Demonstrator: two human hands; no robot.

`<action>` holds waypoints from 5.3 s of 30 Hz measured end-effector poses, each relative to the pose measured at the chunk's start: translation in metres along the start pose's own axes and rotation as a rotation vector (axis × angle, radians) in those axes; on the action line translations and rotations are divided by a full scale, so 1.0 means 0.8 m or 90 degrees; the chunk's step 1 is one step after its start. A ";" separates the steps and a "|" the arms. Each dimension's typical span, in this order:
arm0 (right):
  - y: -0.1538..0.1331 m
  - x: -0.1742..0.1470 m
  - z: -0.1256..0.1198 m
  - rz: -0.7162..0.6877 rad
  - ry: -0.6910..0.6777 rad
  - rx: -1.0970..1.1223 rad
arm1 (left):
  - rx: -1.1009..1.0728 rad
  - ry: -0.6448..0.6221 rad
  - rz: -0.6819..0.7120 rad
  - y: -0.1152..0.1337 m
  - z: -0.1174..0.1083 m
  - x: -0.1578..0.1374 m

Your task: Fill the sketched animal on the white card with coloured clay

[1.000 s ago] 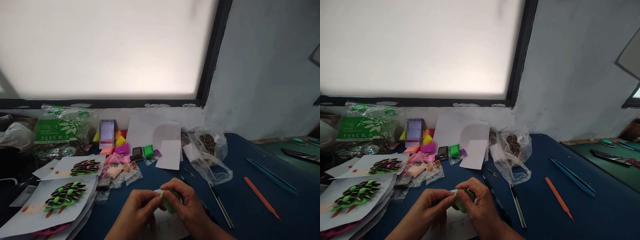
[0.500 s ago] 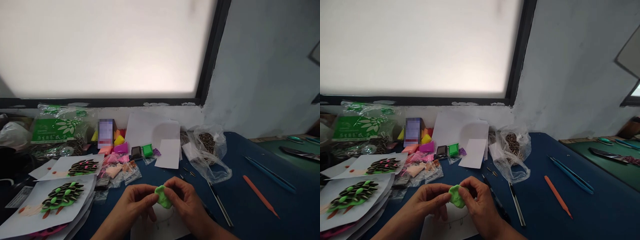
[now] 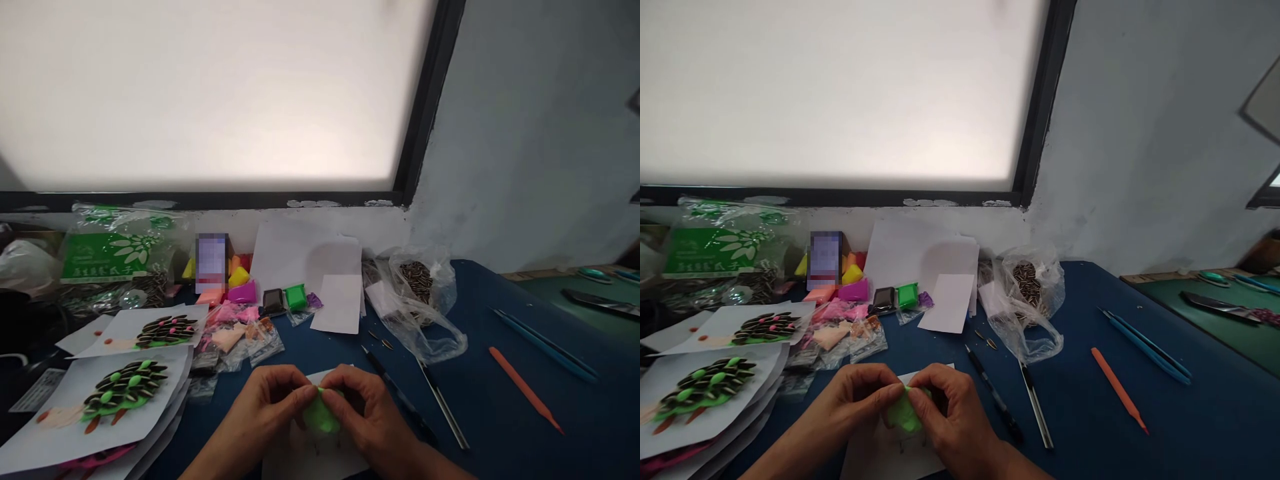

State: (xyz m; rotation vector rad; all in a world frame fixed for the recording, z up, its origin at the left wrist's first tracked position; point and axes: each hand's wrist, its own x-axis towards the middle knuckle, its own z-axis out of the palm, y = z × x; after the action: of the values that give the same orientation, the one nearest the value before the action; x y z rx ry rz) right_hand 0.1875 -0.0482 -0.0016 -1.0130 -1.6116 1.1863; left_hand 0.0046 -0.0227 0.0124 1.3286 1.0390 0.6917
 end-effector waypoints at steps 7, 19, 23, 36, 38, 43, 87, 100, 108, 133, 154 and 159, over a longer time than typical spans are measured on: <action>0.000 -0.001 0.000 -0.002 0.009 -0.041 | -0.003 0.004 -0.039 -0.004 0.002 -0.001; -0.007 0.001 -0.006 0.054 0.028 -0.008 | 0.007 0.065 -0.016 0.001 -0.002 -0.001; -0.007 0.005 -0.009 0.061 0.019 0.010 | -0.022 0.047 -0.022 0.006 -0.002 -0.001; -0.010 0.005 -0.009 0.079 0.015 0.000 | -0.070 -0.014 0.025 -0.010 0.001 0.001; -0.011 0.004 -0.007 0.081 0.009 -0.010 | -0.063 -0.011 0.020 -0.018 0.004 0.003; -0.015 0.002 -0.005 0.059 0.009 -0.036 | -0.043 -0.003 0.035 -0.025 0.013 0.002; -0.017 0.005 -0.007 0.133 -0.036 0.109 | 0.034 0.032 -0.027 0.009 -0.001 -0.004; -0.017 0.009 -0.016 0.140 -0.054 -0.118 | 0.210 0.157 0.049 -0.011 -0.022 0.005; -0.018 0.007 -0.013 0.129 -0.070 -0.167 | 0.324 0.161 0.075 -0.008 -0.019 0.003; -0.016 0.003 -0.012 0.033 -0.072 -0.476 | 0.423 -0.014 0.054 0.007 -0.024 -0.013; -0.003 -0.008 -0.024 -0.182 -0.022 -0.552 | 0.470 -0.070 0.022 0.007 -0.021 -0.017; 0.002 -0.021 -0.018 -0.249 -0.008 -0.639 | 0.483 -0.081 0.023 0.010 -0.020 -0.018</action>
State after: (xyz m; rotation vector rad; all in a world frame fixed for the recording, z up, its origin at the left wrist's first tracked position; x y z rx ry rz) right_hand 0.2067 -0.0600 -0.0037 -1.1720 -2.3301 0.0582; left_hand -0.0149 -0.0272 0.0245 2.0116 1.2285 0.2208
